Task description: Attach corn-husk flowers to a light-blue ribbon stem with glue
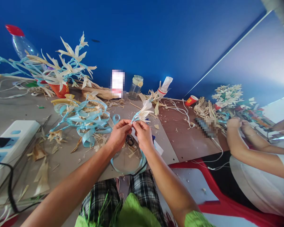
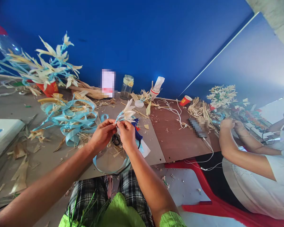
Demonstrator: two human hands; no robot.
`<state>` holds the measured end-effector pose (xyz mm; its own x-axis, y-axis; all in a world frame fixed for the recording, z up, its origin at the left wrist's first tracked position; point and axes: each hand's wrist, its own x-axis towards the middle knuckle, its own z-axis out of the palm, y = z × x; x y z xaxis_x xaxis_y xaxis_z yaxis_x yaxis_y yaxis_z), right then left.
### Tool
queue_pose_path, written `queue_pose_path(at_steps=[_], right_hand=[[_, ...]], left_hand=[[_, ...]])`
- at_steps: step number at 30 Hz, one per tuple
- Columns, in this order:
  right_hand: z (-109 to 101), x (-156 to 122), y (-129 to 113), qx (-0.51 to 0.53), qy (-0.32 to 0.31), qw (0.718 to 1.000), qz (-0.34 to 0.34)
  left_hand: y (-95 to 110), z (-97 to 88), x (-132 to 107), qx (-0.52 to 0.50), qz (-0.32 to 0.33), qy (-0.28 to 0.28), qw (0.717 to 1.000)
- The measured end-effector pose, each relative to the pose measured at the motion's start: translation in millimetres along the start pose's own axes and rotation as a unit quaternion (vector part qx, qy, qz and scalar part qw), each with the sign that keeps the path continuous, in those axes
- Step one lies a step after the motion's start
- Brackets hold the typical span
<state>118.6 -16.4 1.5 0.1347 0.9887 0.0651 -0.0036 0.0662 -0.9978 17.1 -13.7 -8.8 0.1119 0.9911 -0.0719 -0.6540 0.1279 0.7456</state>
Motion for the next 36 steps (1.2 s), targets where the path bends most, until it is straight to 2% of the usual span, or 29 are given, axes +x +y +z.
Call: queue_pose_path(at_steps=[4,6,9,12,18,25,31,36], right_hand=[[-6,-1,-1,-0.118,0.019,0.988,-0.096],[-9,-2,-4,-0.158,0.030,0.979,-0.127],[-12,-5,-7,-0.208,0.035,0.965,-0.158],[-13,-5,-7,-0.265,0.026,0.945,-0.188],[-16,-4,-2,-0.354,-0.018,0.906,-0.231],[-15,-6,-4,-0.430,-0.031,0.865,-0.257],[-14,-5,-1,-0.439,-0.012,0.854,-0.278],[-14,-3,-4,-0.462,0.007,0.839,-0.288]], left_hand=[[4,2.1,-1,-0.022,-0.016,-0.022,0.999],[7,2.5,-2,-0.016,-0.023,-0.014,1.000],[11,0.1,0,0.036,-0.016,0.008,0.999],[15,-5.3,2,0.100,-0.013,-0.018,0.995],[19,-13.8,8,0.113,-0.024,-0.052,0.992],[18,-16.0,10,0.097,-0.038,-0.066,0.992],[18,-21.3,13,0.109,-0.025,-0.076,0.991],[17,-17.6,12,0.139,-0.015,-0.081,0.987]])
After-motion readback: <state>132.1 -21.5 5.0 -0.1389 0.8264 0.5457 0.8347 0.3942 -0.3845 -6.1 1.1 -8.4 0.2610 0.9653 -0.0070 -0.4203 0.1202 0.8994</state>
